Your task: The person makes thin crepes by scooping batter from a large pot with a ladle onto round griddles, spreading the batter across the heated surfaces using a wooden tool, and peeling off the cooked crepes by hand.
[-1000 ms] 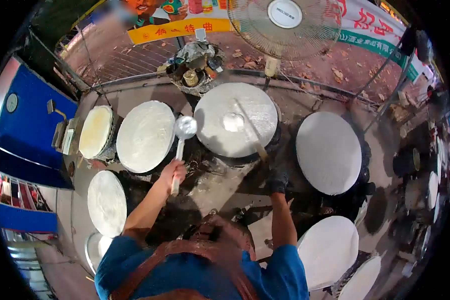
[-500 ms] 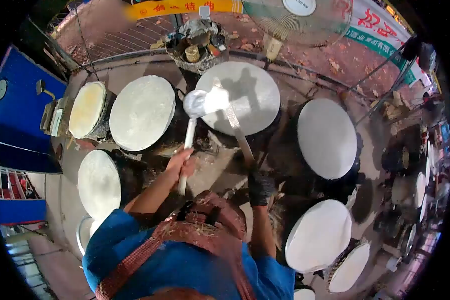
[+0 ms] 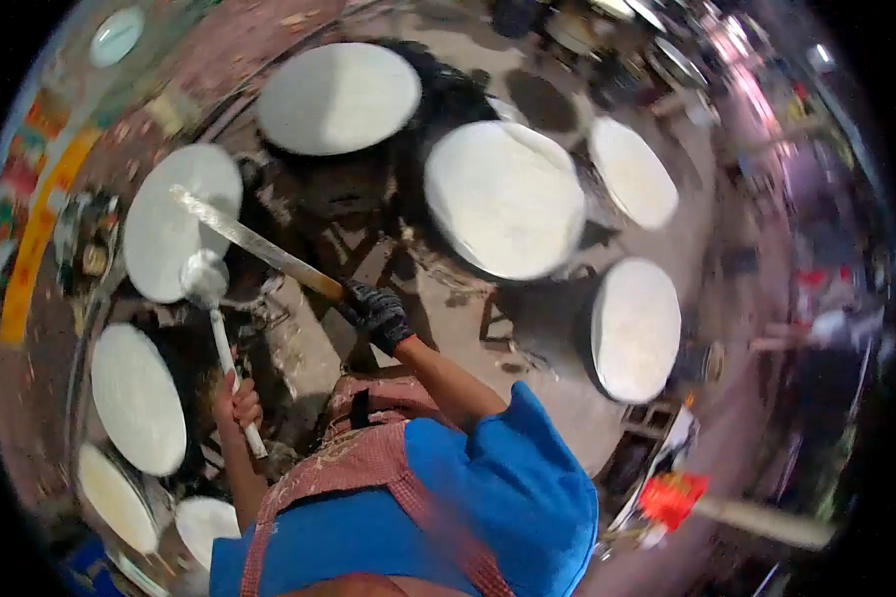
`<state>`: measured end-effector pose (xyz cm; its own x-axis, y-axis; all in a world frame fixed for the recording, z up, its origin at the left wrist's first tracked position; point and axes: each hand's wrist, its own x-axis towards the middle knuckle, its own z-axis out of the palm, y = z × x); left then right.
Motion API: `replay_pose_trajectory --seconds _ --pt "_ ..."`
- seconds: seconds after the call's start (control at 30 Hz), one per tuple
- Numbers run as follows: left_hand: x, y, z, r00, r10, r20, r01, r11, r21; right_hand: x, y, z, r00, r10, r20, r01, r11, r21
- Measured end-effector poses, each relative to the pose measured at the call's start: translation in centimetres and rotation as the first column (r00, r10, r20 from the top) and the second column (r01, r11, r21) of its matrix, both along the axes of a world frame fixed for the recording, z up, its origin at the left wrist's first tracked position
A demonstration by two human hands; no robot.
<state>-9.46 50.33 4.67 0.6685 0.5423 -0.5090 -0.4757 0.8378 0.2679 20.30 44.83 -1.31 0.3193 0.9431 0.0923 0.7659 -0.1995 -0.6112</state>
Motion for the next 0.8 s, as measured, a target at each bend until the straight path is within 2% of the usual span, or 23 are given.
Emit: replay_pose_trajectory --seconds 0.07,0.1,0.13,0.17,0.2,0.23,0.27,0.33,0.4,0.43,0.47,0.53,0.57,0.6,0.67,0.77,0.8 --pt "2.0 -1.7 -0.1 0.998 0.032 0.06 -0.015 0.964 -0.265 2.2 -4.0 1.1 0.97 -0.153 -0.187 0.157 0.988 0.005" --pt "2.9 -2.8 -0.5 1.0 -0.004 0.03 0.013 0.946 -0.324 4.4 -6.6 0.3 0.965 -0.149 -0.216 0.143 0.989 -0.041" --pt "3.5 -3.2 -1.9 0.999 -0.037 0.006 0.036 0.922 -0.385 5.3 -8.8 2.0 0.93 -0.247 -0.272 0.256 0.967 -0.002" --pt "4.2 -4.4 -2.8 0.997 -0.068 -0.02 0.052 0.894 -0.445 7.7 -12.6 -1.5 0.933 -0.327 -0.148 0.331 0.944 0.003" --pt "5.1 -5.7 -4.0 0.988 -0.149 0.033 0.149 0.891 -0.43 10.2 -16.5 -4.9 0.912 -0.408 -0.026 0.409 0.913 0.01" --pt "6.2 -7.3 -5.1 0.984 -0.153 0.087 0.176 0.884 -0.432 11.7 -19.6 -1.4 0.873 -0.487 0.029 0.483 0.872 0.083" --pt "7.4 -8.8 -5.8 0.975 -0.173 0.139 0.218 0.871 -0.441 13.7 -24.0 -4.6 0.806 -0.59 -0.036 0.591 0.806 0.015" --pt "10.2 -11.6 -6.2 0.959 -0.18 0.218 0.271 0.804 -0.53 16.0 -30.4 -0.1 0.683 -0.708 0.179 0.713 0.594 -0.372" --pt "12.5 -13.3 -6.5 0.949 -0.222 0.224 0.311 0.774 -0.551 17.2 -36.5 -0.7 0.587 -0.77 0.249 0.809 0.564 -0.163" --pt "13.9 -13.7 -5.7 0.942 -0.253 0.222 0.336 0.739 -0.584 18.3 -37.9 -0.8 0.507 -0.806 0.305 0.849 0.408 -0.335" --pt "14.7 -14.4 -4.5 0.935 -0.273 0.229 0.356 0.712 -0.605 18.8 -39.1 -0.6 0.473 -0.817 0.33 0.881 0.43 -0.197" --pt "17.6 -15.1 -3.0 0.916 -0.296 0.27 0.401 0.675 -0.619 21.1 -40.0 -1.0 0.432 -0.745 0.509 0.9 0.387 -0.199" --pt "17.5 -14.7 -4.2 0.875 -0.374 0.307 0.484 0.691 -0.538 22.8 -39.9 -1.7 0.456 -0.729 0.51 0.888 0.334 -0.316" --pt "18.6 -14.8 -3.6 0.874 -0.379 0.304 0.486 0.687 -0.54 23.0 -40.0 -1.5 0.412 -0.792 0.45 0.911 0.347 -0.224" --pt "19.7 -14.2 -2.1 0.874 -0.387 0.293 0.485 0.675 -0.555 23.9 -40.6 -2.8 0.413 -0.749 0.517 0.911 0.338 -0.238" --pt "19.9 -12.4 -1.8 0.837 -0.462 0.292 0.546 0.677 -0.494 25.3 -42.7 -1.5 0.429 -0.665 0.611 0.89 0.427 -0.16" --pt "19.7 -11.9 -1.9 0.828 -0.476 0.298 0.561 0.684 -0.467 26.5 -44.1 -0.7 0.4 -0.694 0.598 0.898 0.427 -0.106"
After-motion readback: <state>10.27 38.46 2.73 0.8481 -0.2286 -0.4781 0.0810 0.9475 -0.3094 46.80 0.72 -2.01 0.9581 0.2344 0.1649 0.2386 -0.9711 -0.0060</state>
